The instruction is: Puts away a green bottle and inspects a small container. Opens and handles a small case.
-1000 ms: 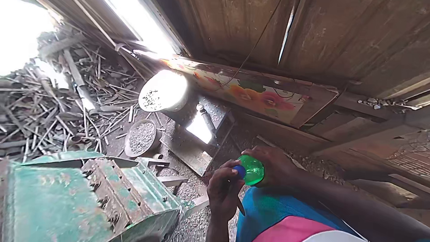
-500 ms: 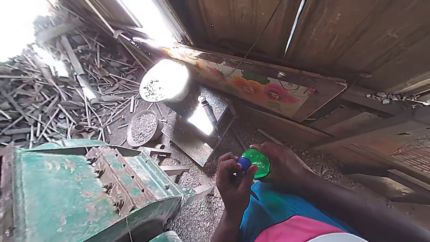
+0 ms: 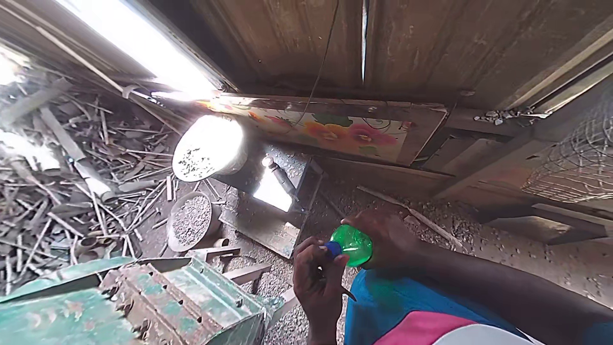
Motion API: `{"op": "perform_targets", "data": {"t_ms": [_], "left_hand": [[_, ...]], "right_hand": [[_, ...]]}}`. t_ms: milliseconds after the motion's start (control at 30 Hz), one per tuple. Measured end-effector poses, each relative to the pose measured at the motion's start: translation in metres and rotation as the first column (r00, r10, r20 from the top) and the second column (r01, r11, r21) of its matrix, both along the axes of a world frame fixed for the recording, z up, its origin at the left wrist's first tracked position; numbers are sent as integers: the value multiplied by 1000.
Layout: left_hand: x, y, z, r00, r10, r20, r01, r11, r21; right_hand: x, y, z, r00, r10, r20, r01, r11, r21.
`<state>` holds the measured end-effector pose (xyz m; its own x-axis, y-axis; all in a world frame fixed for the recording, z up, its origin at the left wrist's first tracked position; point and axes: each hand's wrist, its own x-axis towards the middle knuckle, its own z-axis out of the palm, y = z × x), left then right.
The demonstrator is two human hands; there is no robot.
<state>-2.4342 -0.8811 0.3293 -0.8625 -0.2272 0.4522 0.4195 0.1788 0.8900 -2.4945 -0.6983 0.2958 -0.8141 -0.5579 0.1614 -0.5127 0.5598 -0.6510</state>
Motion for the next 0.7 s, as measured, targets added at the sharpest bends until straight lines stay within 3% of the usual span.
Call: {"op": "perform_targets", "data": {"t_ms": [300,467,600,700], "left_hand": [[-9,13,3,983,168,72,-166,985,-37],[-18,0,-4,997,-82,-5,82,996,-44],[-27,-10,-5,944,-329,-37,327,944,-52],[-30,-9,-6,930,-365,-47,361,930,-70]], "right_hand": [[-2,0,-3,999,-30,-19,30,999,25],[-10,6,-4,999,-32,9,32,999,-12],[-13,14,-1,998,-42,50,43,998,-36],[-12,18,2,994,-60,96,62,998,-17]]}}
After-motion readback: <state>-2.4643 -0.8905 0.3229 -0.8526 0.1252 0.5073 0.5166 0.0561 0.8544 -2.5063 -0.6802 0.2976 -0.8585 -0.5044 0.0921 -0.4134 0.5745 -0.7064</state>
